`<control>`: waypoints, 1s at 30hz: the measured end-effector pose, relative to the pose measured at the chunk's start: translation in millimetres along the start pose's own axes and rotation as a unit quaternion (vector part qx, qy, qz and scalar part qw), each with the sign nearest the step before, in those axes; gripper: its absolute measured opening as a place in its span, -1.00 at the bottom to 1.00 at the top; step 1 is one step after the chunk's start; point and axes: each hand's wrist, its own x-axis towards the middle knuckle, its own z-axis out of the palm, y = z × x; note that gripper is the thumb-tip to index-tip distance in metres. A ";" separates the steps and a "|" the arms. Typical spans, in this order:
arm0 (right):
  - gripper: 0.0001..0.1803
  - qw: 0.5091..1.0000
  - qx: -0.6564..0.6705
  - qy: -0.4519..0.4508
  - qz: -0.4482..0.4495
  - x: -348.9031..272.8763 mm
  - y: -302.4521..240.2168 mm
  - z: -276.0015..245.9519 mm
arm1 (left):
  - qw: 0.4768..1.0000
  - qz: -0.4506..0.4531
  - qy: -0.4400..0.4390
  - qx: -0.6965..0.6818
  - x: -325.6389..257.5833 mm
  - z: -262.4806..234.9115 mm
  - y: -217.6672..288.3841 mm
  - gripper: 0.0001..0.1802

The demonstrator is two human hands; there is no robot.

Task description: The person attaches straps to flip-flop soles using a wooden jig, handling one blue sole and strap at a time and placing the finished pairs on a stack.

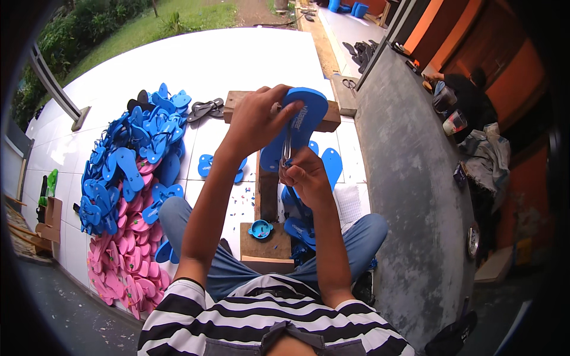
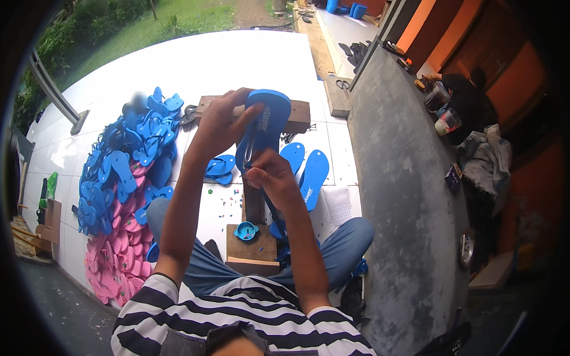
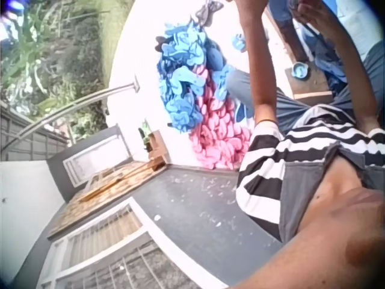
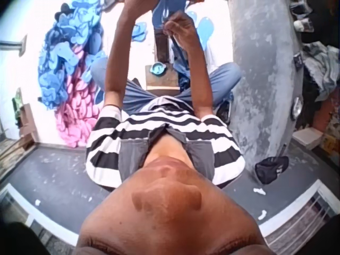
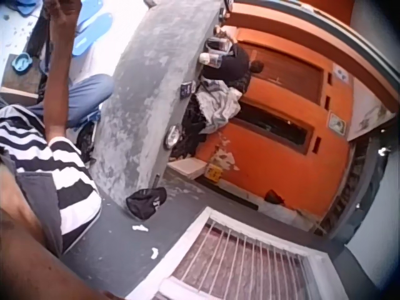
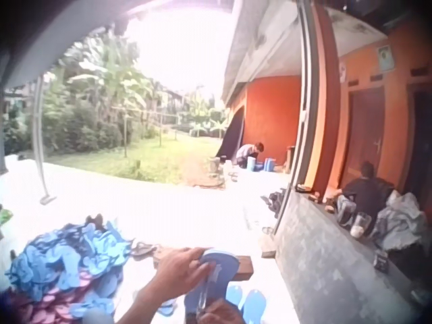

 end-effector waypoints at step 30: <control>-0.60 0.947 -0.235 0.217 -0.030 -19.7 -11.5 42.6 | 0.918 -0.092 0.078 -0.378 -93.5 39.8 49.6 -0.59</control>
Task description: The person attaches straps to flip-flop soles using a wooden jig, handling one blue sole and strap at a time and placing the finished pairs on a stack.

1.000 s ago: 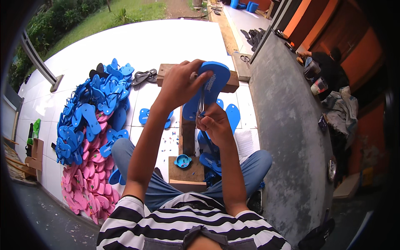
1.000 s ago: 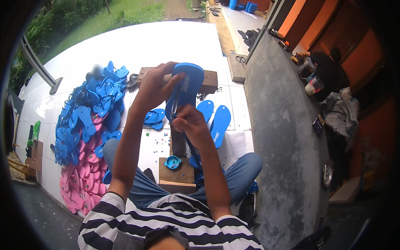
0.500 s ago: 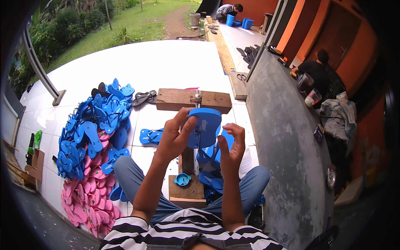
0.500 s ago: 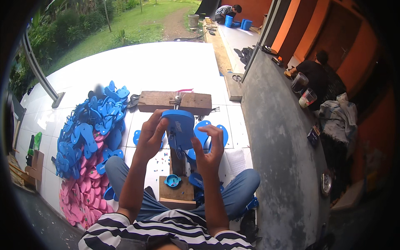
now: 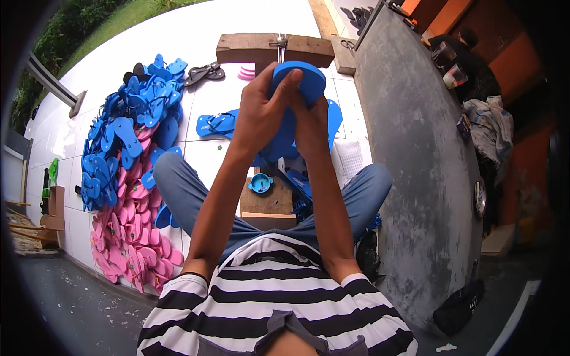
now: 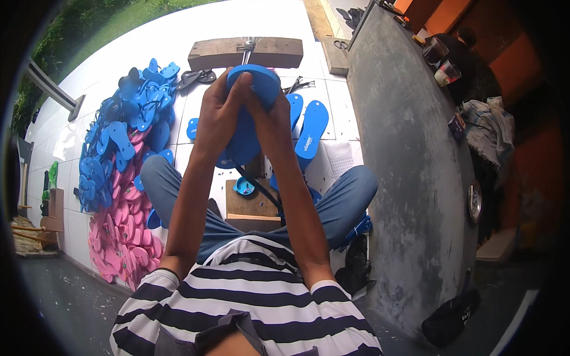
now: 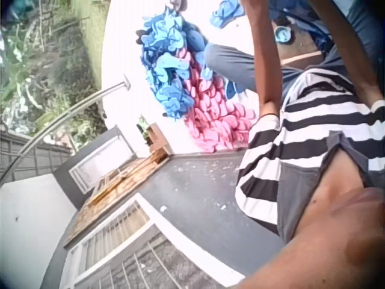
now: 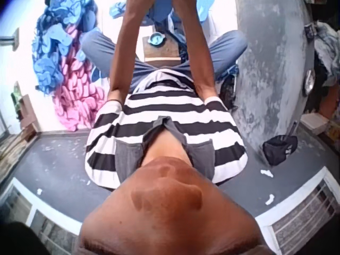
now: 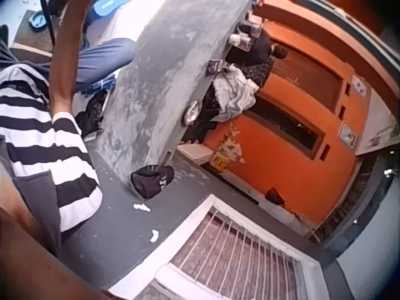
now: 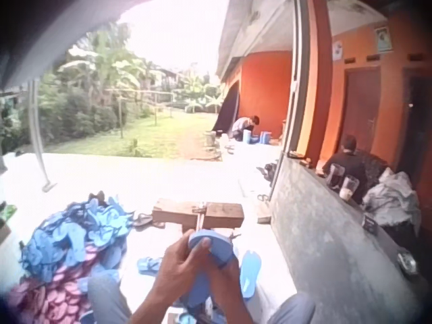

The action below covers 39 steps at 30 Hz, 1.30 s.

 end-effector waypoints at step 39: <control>-0.44 0.896 -0.436 0.028 -0.079 -41.8 41.7 -25.8 | 0.970 -0.130 -0.022 0.206 -45.9 -41.4 -73.3 -0.70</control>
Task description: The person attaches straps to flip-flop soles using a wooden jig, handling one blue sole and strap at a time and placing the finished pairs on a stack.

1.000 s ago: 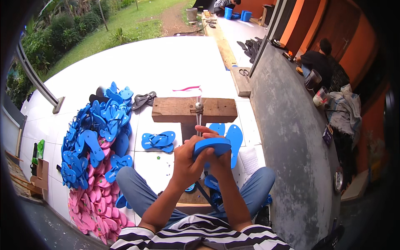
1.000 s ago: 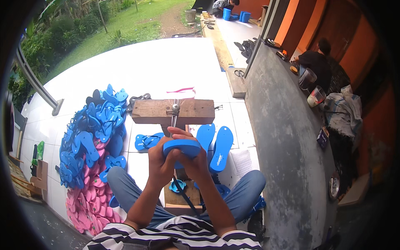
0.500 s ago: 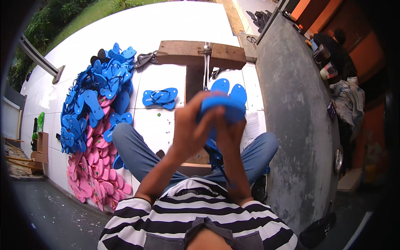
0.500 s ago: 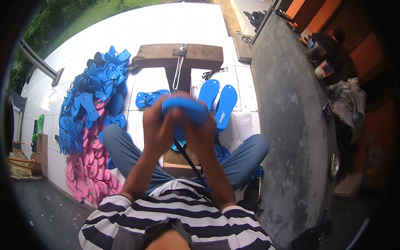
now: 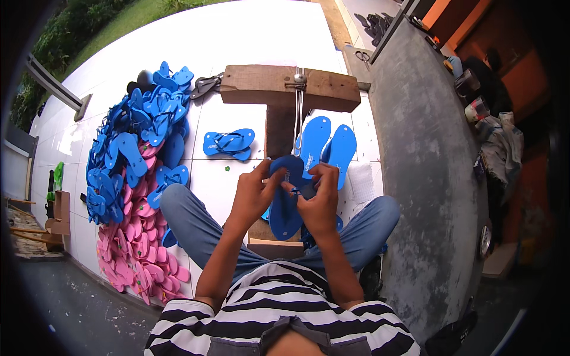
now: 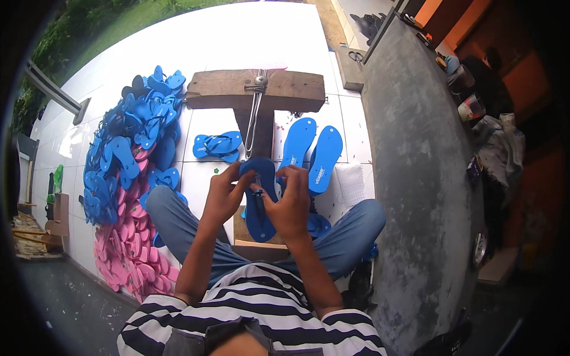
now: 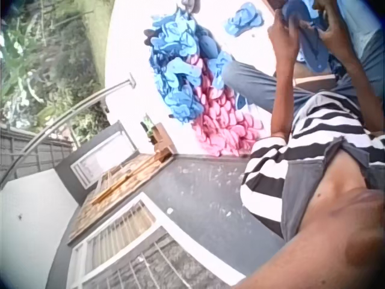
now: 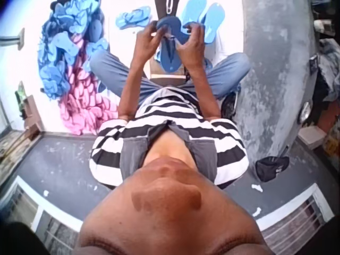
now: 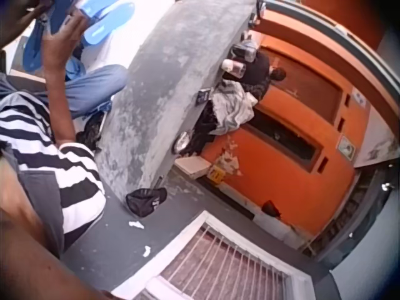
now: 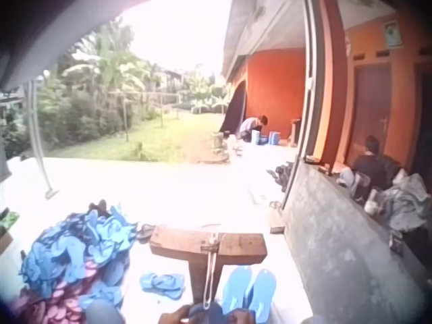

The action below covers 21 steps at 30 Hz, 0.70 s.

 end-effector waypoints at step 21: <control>-0.78 0.960 -0.105 -0.255 0.042 -58.5 26.3 51.1 | 0.997 -0.003 -0.010 0.082 -22.2 2.7 -56.2 -0.70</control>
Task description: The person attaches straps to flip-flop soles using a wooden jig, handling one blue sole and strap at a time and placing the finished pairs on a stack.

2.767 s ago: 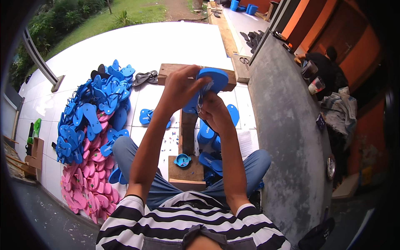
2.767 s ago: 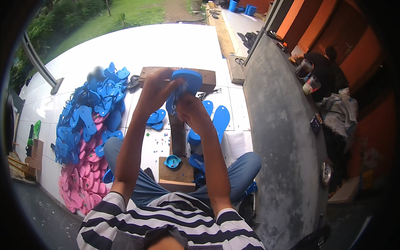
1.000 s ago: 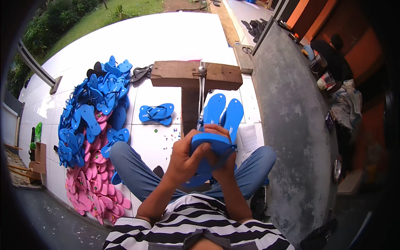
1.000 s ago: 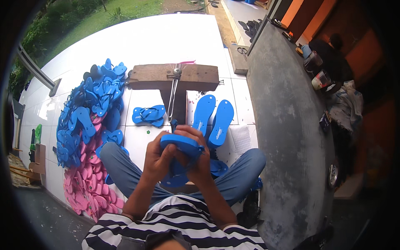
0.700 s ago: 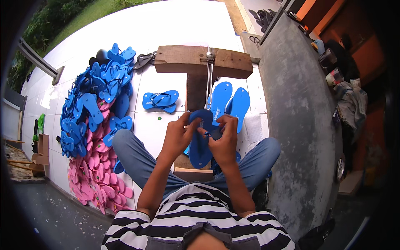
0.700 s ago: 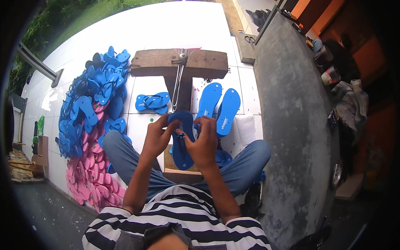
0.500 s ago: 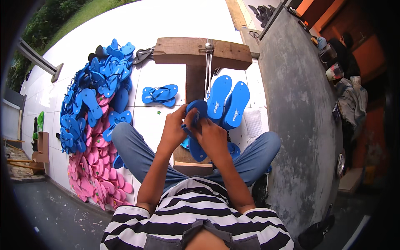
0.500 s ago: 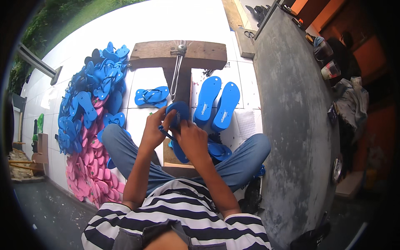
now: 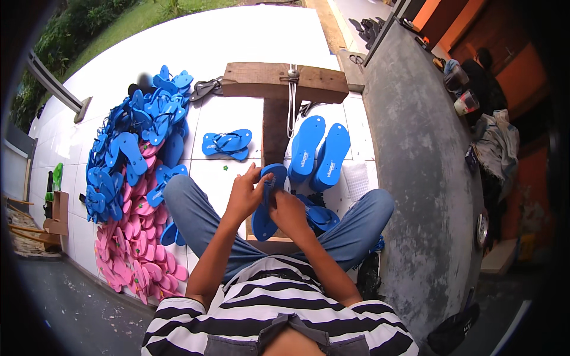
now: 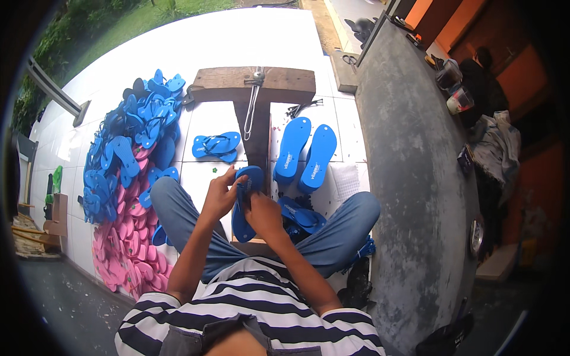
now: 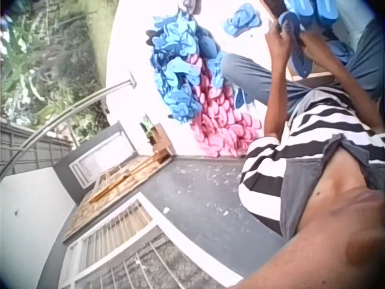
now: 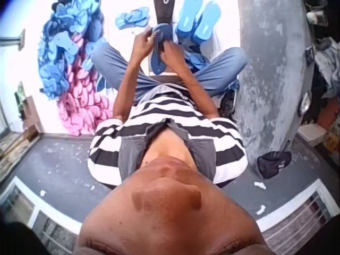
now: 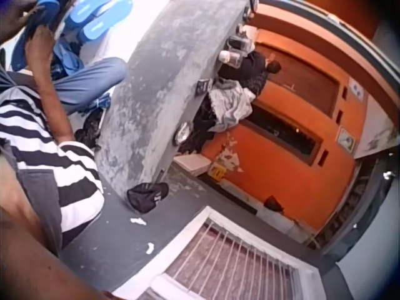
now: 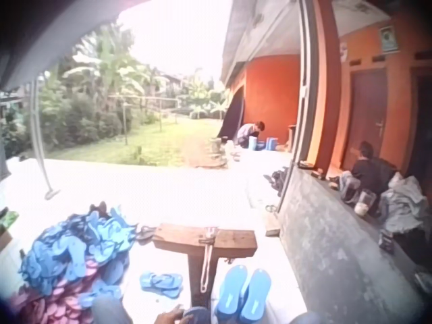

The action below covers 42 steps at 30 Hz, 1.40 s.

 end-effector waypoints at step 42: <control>-0.63 0.773 0.554 -0.266 0.159 29.6 28.3 -72.3 | 0.916 -0.123 -0.300 -0.235 41.0 -43.5 18.1 -0.78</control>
